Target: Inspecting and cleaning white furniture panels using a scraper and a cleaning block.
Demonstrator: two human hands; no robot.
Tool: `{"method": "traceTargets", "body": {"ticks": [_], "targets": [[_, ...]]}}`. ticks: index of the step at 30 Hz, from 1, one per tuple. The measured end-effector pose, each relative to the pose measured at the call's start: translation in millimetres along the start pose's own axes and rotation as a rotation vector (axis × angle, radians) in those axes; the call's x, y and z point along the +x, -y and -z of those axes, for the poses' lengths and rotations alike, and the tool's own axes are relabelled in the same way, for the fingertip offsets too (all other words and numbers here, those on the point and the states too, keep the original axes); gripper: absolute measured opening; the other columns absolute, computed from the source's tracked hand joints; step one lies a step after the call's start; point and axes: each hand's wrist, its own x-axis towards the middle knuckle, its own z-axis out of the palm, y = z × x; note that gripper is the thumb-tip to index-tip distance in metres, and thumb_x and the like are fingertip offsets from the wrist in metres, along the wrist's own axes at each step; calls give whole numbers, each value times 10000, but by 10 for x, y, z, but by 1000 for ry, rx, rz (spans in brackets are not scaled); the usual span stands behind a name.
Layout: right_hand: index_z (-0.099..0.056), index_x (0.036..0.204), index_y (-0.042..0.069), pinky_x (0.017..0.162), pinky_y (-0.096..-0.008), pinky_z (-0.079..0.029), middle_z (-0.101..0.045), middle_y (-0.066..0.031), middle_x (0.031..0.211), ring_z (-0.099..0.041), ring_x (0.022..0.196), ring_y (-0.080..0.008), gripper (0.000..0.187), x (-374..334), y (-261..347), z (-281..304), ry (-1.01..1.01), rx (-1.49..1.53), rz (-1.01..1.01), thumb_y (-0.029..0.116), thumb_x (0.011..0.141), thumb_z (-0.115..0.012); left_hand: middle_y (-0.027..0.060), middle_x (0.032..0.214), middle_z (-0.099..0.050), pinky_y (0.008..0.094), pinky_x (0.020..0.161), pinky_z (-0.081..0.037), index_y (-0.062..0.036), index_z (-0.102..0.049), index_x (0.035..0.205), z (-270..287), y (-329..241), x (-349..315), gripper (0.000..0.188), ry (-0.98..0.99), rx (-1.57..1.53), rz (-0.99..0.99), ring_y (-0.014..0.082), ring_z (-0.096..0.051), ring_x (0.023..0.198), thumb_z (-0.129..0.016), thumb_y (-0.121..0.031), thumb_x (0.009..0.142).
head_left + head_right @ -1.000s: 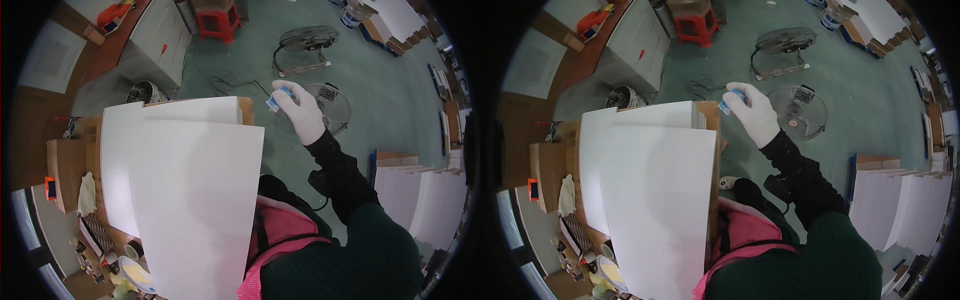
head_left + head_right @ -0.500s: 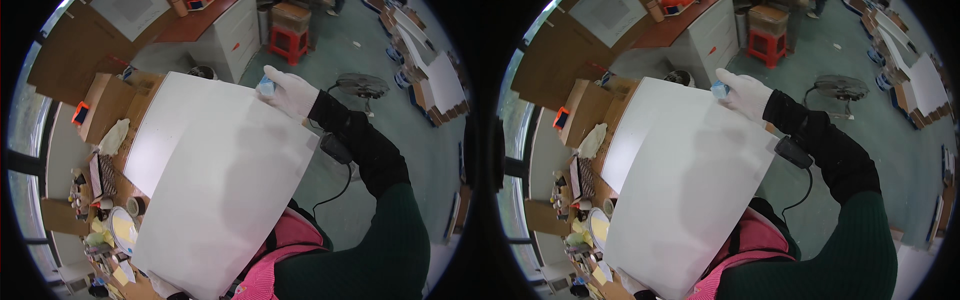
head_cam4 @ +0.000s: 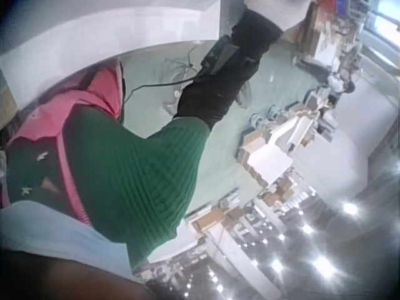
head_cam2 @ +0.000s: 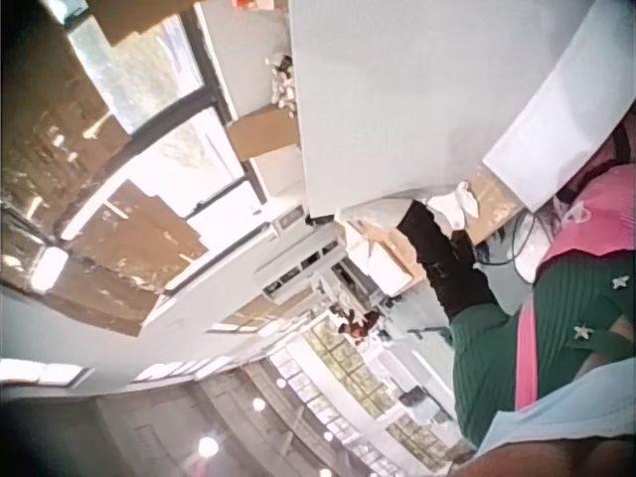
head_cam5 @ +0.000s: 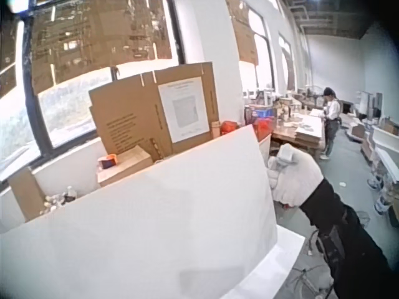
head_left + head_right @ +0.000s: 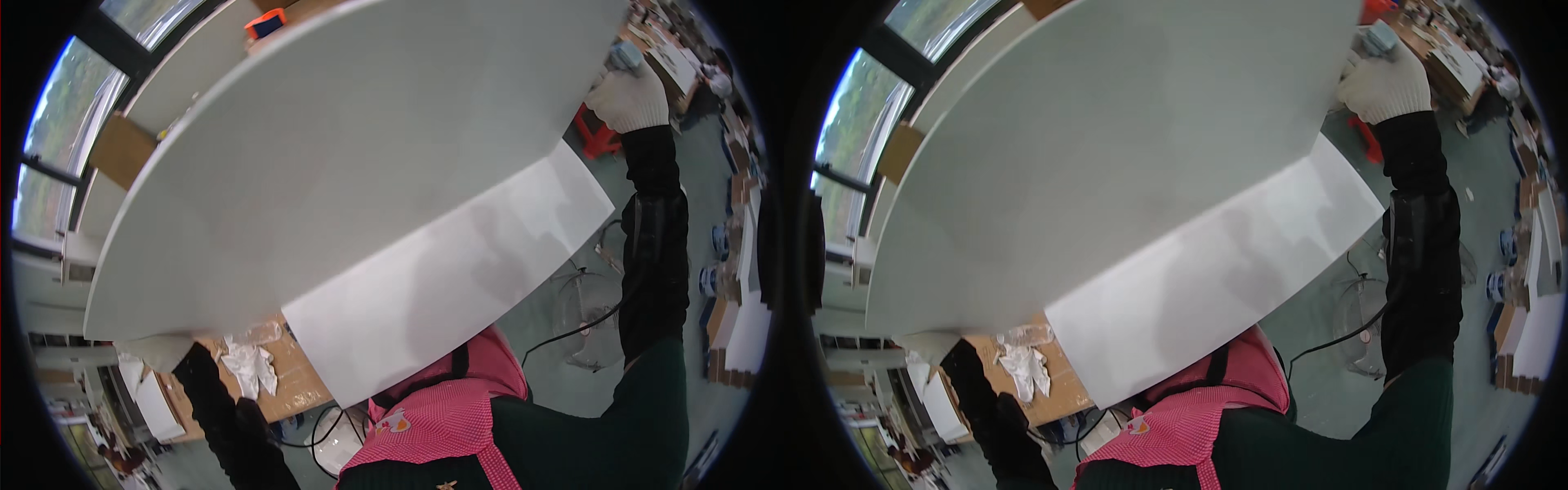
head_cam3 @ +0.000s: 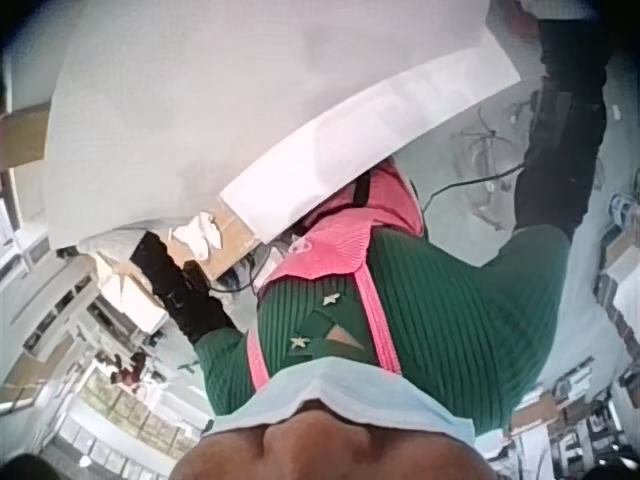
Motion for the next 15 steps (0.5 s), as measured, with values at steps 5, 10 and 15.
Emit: {"method": "traceTargets", "body": {"ticks": [5,10,15], "targets": [[-582,1280,200,961,-467,-525,-674,-134,1190,-679,1080,-302,310,227,-509,502,-502,201,278,287,1031,-419,82,765,-580,340,493,-411,-87,-525,741,-347,179,-550,356,-430,-243,238,203,-551,604,-631,-343,965],[-565,1192,87,938,-414,-540,-663,-78,1013,-688,1031,-264,356,-50,-489,1056,-373,233,330,381,1028,-452,-33,536,-478,327,450,-355,-185,-430,604,-146,-243,-385,485,530,-2775,-147,120,-425,458,-600,-451,973],[-592,1094,44,872,-352,-528,-651,-16,922,-666,889,-217,371,-246,-763,158,-902,428,233,397,1004,-524,-13,596,-425,281,461,-307,-162,-378,606,103,-473,-560,598,468,-2699,-224,108,-363,500,-495,-590,1006]]}}
